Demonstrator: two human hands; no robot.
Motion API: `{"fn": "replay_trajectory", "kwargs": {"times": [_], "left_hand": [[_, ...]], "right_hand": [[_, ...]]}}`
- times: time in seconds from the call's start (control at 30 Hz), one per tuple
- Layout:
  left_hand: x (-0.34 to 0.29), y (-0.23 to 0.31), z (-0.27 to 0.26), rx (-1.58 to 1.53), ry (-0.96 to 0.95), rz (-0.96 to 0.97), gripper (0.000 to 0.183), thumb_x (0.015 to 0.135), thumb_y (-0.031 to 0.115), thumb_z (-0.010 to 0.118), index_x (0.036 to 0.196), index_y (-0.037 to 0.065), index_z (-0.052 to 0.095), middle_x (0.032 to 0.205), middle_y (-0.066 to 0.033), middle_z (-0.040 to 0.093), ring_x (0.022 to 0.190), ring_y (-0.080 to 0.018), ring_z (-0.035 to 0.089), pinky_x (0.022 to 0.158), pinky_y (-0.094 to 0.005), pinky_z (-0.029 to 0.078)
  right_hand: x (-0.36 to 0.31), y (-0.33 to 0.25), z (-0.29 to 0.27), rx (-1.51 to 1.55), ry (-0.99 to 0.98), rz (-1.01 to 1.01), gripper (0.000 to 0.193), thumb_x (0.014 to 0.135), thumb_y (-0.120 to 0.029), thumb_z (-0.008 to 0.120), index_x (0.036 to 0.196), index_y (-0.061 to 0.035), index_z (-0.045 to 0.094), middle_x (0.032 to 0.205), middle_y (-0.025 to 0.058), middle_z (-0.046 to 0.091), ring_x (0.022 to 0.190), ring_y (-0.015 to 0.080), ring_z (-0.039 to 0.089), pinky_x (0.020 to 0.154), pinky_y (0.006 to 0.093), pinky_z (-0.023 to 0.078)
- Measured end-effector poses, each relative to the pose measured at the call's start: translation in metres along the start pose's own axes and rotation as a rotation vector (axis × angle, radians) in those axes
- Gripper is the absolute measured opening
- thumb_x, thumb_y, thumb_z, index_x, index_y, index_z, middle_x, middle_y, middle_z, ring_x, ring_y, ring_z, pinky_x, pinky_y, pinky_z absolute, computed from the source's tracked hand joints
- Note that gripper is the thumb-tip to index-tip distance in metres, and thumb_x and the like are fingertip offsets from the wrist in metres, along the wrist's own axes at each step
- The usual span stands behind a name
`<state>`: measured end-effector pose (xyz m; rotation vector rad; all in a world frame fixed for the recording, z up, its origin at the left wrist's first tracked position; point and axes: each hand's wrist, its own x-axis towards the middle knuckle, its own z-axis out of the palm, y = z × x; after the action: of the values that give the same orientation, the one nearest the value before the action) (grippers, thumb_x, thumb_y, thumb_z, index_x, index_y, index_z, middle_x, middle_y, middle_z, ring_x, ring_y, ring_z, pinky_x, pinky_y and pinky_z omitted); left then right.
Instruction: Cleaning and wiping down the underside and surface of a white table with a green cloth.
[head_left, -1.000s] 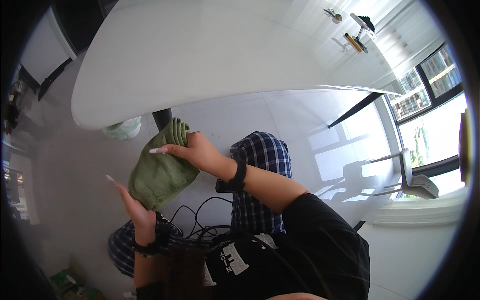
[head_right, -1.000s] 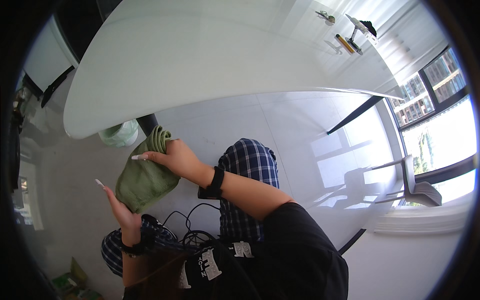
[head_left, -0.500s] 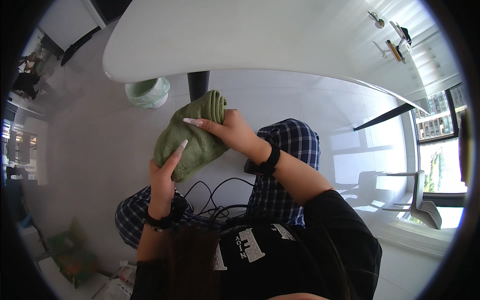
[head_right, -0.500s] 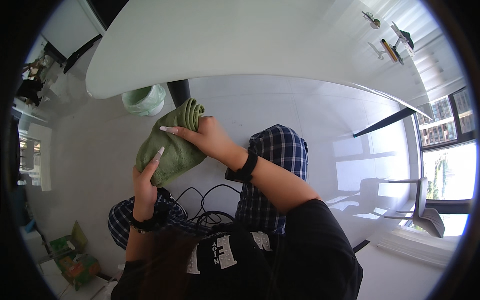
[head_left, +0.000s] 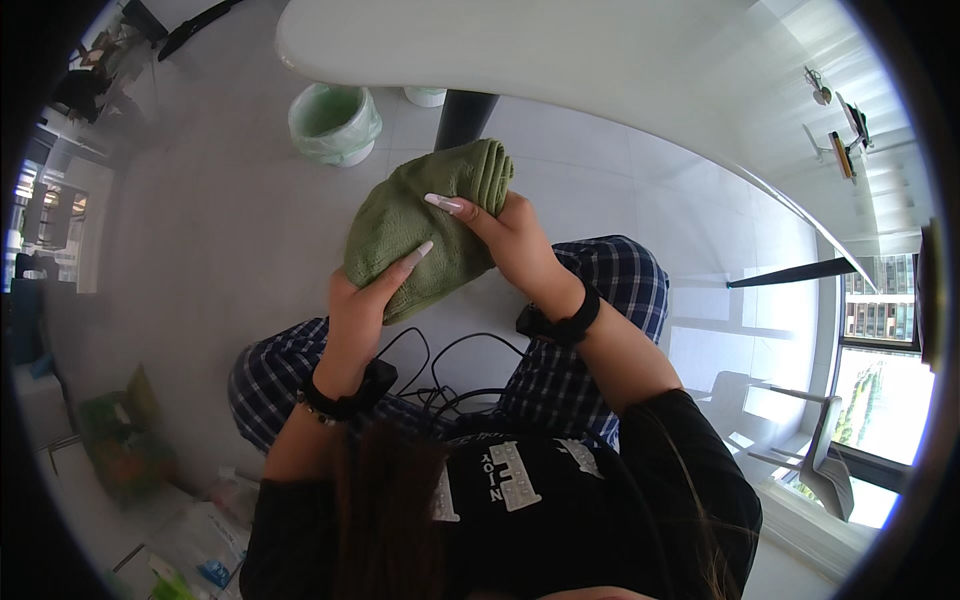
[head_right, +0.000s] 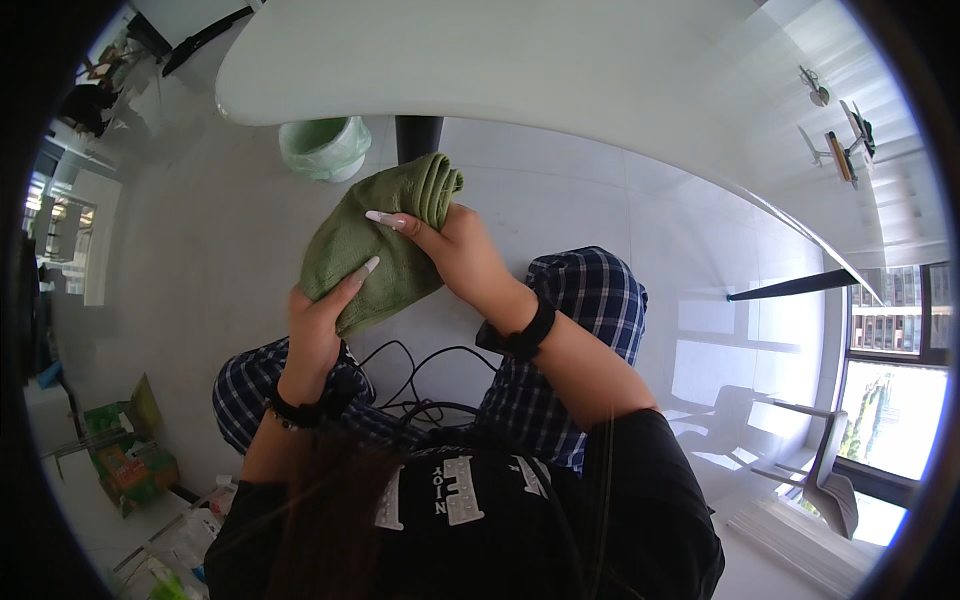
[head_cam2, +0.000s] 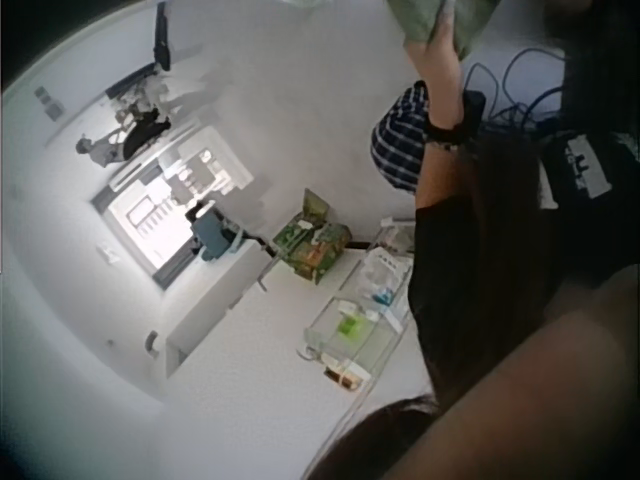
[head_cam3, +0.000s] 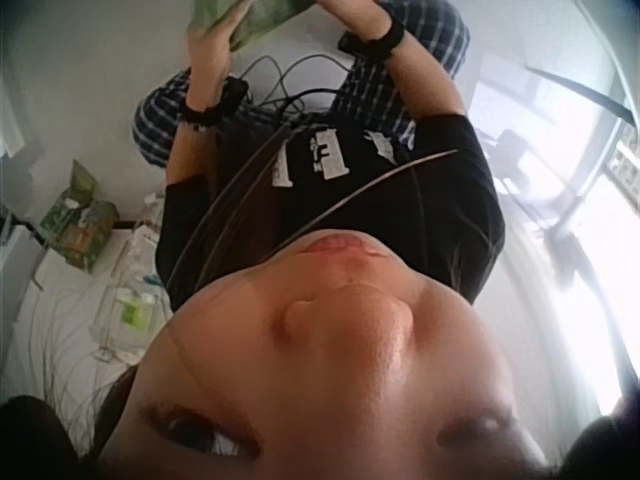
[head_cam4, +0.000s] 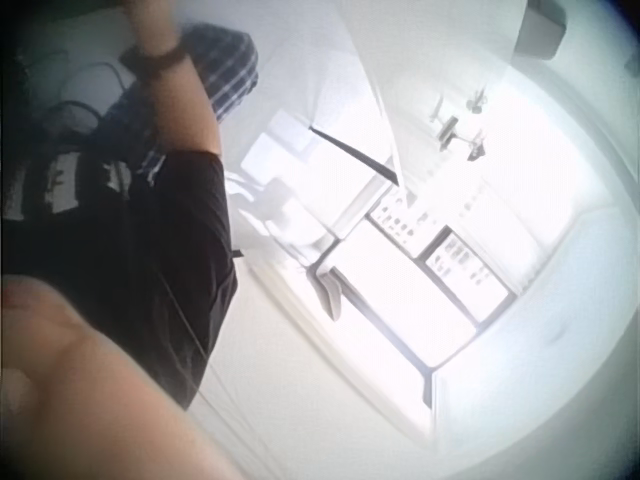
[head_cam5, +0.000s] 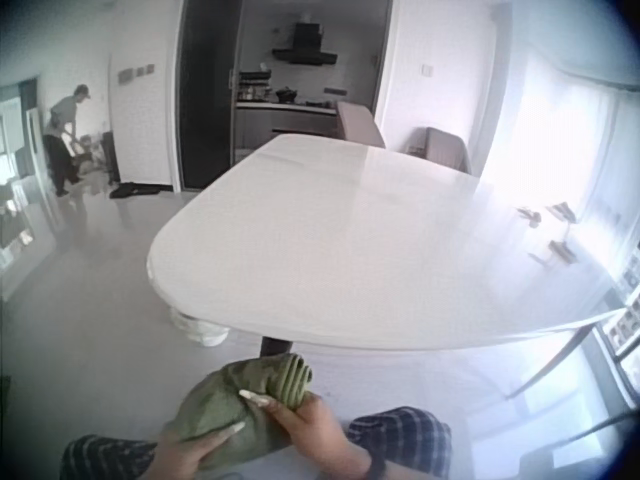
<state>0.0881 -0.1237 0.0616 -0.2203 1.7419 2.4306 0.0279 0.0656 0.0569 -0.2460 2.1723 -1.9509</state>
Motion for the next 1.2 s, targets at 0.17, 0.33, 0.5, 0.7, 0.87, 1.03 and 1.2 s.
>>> {"fn": "replay_trajectory", "kwargs": {"times": [0.17, 0.33, 0.5, 0.7, 0.87, 1.03, 1.2], "left_hand": [[-0.001, -0.004, -0.001, -0.001, 0.035, -0.023, 0.036, 0.094, 0.016, 0.064, 0.122, -0.007, 0.06, 0.116, -0.0116, 0.065, 0.101, -0.0148, 0.063, 0.086, -0.0277, 0.051], [-0.004, -0.004, 0.0, 0.019, 0.077, -0.012, 0.042, 0.097, 0.023, 0.061, 0.126, -0.006, 0.057, 0.117, -0.0102, 0.063, 0.105, -0.014, 0.06, 0.089, -0.0272, 0.049], [-0.005, 0.0, -0.003, -0.061, 0.081, -0.119, 0.044, 0.097, 0.023, 0.06, 0.13, -0.005, 0.054, 0.123, -0.0112, 0.061, 0.11, -0.0163, 0.059, 0.093, -0.0292, 0.048], [-0.006, 0.005, -0.014, -0.236, -0.023, -0.122, 0.048, 0.097, 0.02, 0.058, 0.136, -0.007, 0.046, 0.129, -0.0132, 0.057, 0.117, -0.0186, 0.056, 0.098, -0.032, 0.045], [-0.007, 0.006, -0.014, -0.201, -0.113, -0.1, 0.047, 0.097, 0.02, 0.058, 0.134, -0.007, 0.047, 0.128, -0.0129, 0.057, 0.117, -0.0181, 0.056, 0.099, -0.0327, 0.045], [0.001, 0.0, -0.022, 0.098, -0.245, -0.018, 0.035, 0.097, 0.023, 0.06, 0.12, -0.004, 0.058, 0.118, -0.0129, 0.063, 0.112, -0.0167, 0.059, 0.097, -0.0306, 0.045], [-0.002, 0.009, -0.015, 0.05, -0.087, 0.012, 0.03, 0.1, 0.027, 0.054, 0.109, -0.002, 0.059, 0.112, -0.0125, 0.064, 0.112, -0.0206, 0.059, 0.097, -0.0326, 0.045]], "right_hand": [[0.001, -0.003, 0.003, 0.065, 0.057, -0.032, 0.031, 0.095, -0.023, 0.064, 0.104, 0.0069, 0.066, 0.085, 0.0106, 0.07, 0.076, 0.0122, 0.065, 0.067, 0.0287, 0.054], [0.001, -0.007, 0.003, 0.059, 0.033, -0.01, 0.031, 0.097, -0.023, 0.061, 0.108, 0.0064, 0.064, 0.093, 0.0076, 0.07, 0.083, 0.0106, 0.064, 0.07, 0.0268, 0.053], [0.001, -0.005, -0.003, -0.362, 0.006, -0.027, 0.027, 0.092, -0.019, 0.067, 0.1, 0.0061, 0.068, 0.089, 0.0116, 0.072, 0.078, 0.0152, 0.068, 0.068, 0.0275, 0.054], [-0.005, -0.008, -0.023, -0.534, -0.014, -0.453, 0.022, 0.084, -0.013, 0.071, 0.095, 0.0061, 0.07, 0.087, 0.0152, 0.072, 0.076, 0.0245, 0.071, 0.071, 0.0312, 0.055], [-0.013, -0.016, -0.045, -0.734, 0.053, -0.976, 0.034, 0.077, -0.025, 0.078, 0.095, 0.0032, 0.071, 0.093, 0.0131, 0.072, 0.087, 0.0304, 0.071, 0.082, 0.0376, 0.054], [-0.079, -0.024, -0.066, -0.781, 0.391, -1.055, 0.05, 0.077, -0.033, 0.079, 0.108, 0.0035, 0.064, 0.099, 0.0147, 0.07, 0.09, 0.0307, 0.069, 0.084, 0.0399, 0.053], [-0.133, -0.09, -0.104, 0.124, 0.747, -0.706, 0.059, 0.086, -0.032, 0.073, 0.127, 0.0049, 0.053, 0.109, 0.0176, 0.067, 0.094, 0.0292, 0.067, 0.081, 0.0371, 0.055]]}}
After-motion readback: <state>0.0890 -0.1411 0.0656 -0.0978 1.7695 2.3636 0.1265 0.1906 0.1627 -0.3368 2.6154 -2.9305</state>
